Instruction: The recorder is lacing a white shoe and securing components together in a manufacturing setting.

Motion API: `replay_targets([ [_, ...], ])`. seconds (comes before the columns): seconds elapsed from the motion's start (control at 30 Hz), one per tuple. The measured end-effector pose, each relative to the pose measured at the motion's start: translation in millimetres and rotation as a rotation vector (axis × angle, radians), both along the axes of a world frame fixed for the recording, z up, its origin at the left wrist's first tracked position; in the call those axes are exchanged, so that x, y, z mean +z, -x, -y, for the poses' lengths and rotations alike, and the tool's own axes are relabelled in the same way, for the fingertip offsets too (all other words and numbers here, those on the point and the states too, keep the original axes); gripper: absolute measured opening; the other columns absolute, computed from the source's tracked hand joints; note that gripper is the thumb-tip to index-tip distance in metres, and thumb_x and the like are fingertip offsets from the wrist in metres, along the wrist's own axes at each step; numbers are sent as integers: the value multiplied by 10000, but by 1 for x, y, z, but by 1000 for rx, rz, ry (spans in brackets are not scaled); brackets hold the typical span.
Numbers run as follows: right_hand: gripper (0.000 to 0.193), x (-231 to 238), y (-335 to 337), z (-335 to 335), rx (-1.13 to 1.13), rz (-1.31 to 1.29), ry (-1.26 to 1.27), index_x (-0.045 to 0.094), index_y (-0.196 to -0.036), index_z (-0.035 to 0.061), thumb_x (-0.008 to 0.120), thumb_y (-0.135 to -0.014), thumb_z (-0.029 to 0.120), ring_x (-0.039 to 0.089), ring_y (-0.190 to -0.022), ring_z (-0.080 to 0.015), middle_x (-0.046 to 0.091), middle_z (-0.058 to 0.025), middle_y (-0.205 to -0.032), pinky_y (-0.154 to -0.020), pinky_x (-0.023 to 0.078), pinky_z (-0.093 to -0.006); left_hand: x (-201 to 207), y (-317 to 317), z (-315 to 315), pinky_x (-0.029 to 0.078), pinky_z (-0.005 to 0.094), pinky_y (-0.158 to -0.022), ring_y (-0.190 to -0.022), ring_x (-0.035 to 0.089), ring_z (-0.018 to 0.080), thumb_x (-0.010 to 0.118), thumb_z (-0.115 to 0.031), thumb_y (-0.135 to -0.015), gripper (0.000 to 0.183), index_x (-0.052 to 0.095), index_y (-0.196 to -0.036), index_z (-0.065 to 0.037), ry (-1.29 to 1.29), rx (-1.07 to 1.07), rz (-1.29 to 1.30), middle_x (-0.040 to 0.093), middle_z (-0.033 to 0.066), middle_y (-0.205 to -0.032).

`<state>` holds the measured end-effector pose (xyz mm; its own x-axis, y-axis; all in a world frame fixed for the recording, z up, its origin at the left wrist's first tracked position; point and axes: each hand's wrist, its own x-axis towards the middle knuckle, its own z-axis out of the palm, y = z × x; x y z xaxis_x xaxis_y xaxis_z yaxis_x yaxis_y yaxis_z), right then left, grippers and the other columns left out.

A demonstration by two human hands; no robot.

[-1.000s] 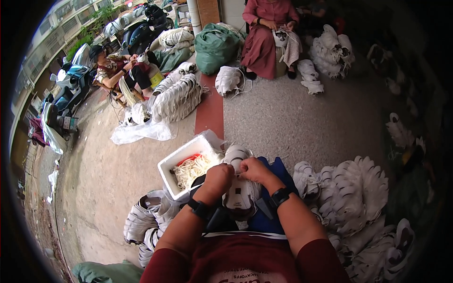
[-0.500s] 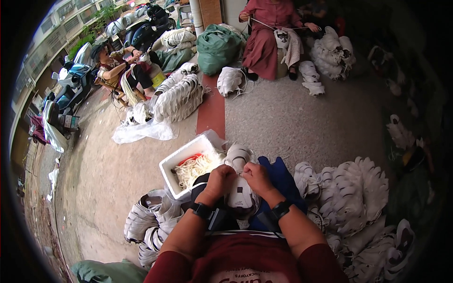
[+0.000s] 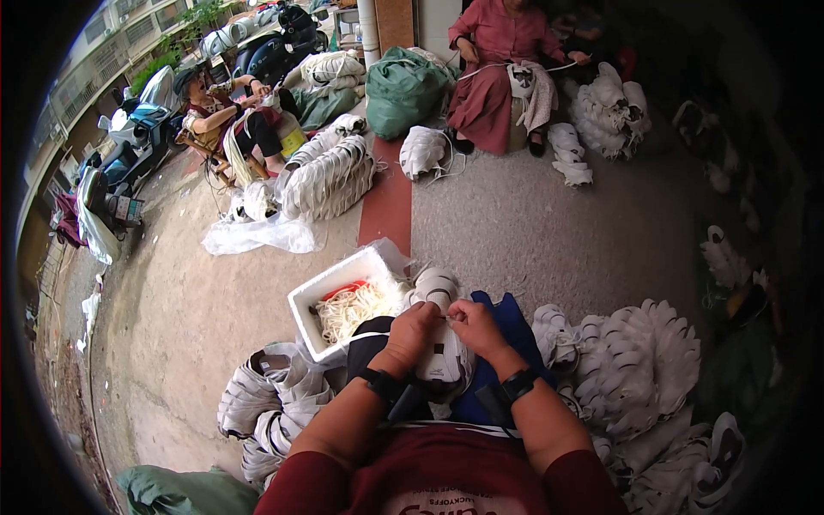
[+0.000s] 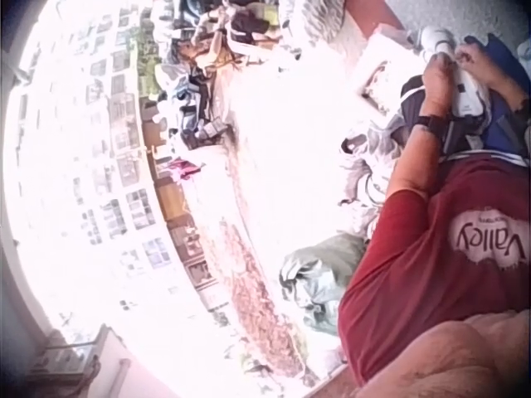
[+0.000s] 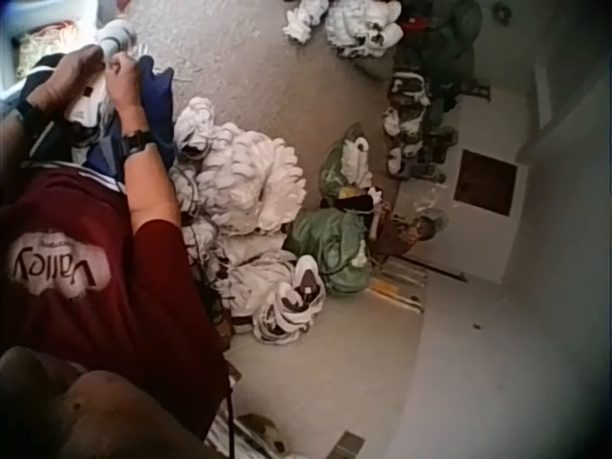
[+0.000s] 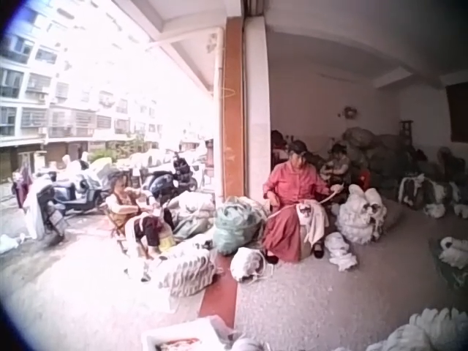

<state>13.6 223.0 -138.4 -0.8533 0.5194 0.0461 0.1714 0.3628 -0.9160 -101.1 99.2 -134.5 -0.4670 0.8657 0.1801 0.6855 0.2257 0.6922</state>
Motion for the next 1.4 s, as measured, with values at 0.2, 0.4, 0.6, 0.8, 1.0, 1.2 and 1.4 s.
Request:
replay_targets([
  [0.2,49,-4,8,2,-39,-142,-372,546,-763,8,581,-729,3,560,-673,-330,562,-156,-700,-596,448,-360,-10,7,1,482,365,-669,-782,602,323,581,-145,-803,99,561,-887,-96,-97,-30,68,590,112,-853],
  [0.4,66,8,-14,-23,67,-135,-102,561,-781,-9,586,-720,-16,525,-599,-154,542,-107,-660,-561,424,-288,-4,9,11,484,360,-680,-769,606,324,625,-142,-783,146,567,-900,-78,-123,-60,139,604,143,-845],
  [0.6,83,14,-17,-15,30,21,-34,573,-813,-11,571,-730,-5,531,-606,-172,526,-110,-646,-570,428,-285,5,8,14,485,366,-672,-761,608,321,656,-170,-774,178,566,-889,-69,-86,-39,165,608,154,-825],
  [0.8,59,9,-4,-8,129,-119,-538,564,-779,19,561,-741,64,565,-651,-377,559,-195,-684,-575,454,-423,14,20,21,485,365,-684,-775,615,319,635,-207,-794,181,599,-905,-68,-7,-100,195,626,157,-837],
  [1.0,37,22,-96,-90,-256,234,-922,527,-725,43,522,-720,6,561,-662,-419,548,-210,-634,-575,435,-486,34,81,89,489,293,-643,-667,626,171,686,-119,-760,91,658,-787,-37,33,-89,82,649,105,-724],
  [1.2,209,79,-335,-227,-1116,516,-804,607,-1005,27,500,-831,74,573,-964,-342,611,-191,-1012,-822,441,-411,54,145,200,496,253,-626,-675,583,95,687,-39,-772,64,673,-805,14,61,98,202,663,53,-731],
  [1.4,211,126,-486,-234,-1285,726,-1048,579,-991,-46,435,-897,76,597,-923,-342,610,-224,-969,-754,462,-390,65,168,303,411,236,-494,-542,495,69,723,-53,-747,66,685,-745,1,83,371,345,611,2,-612],
])
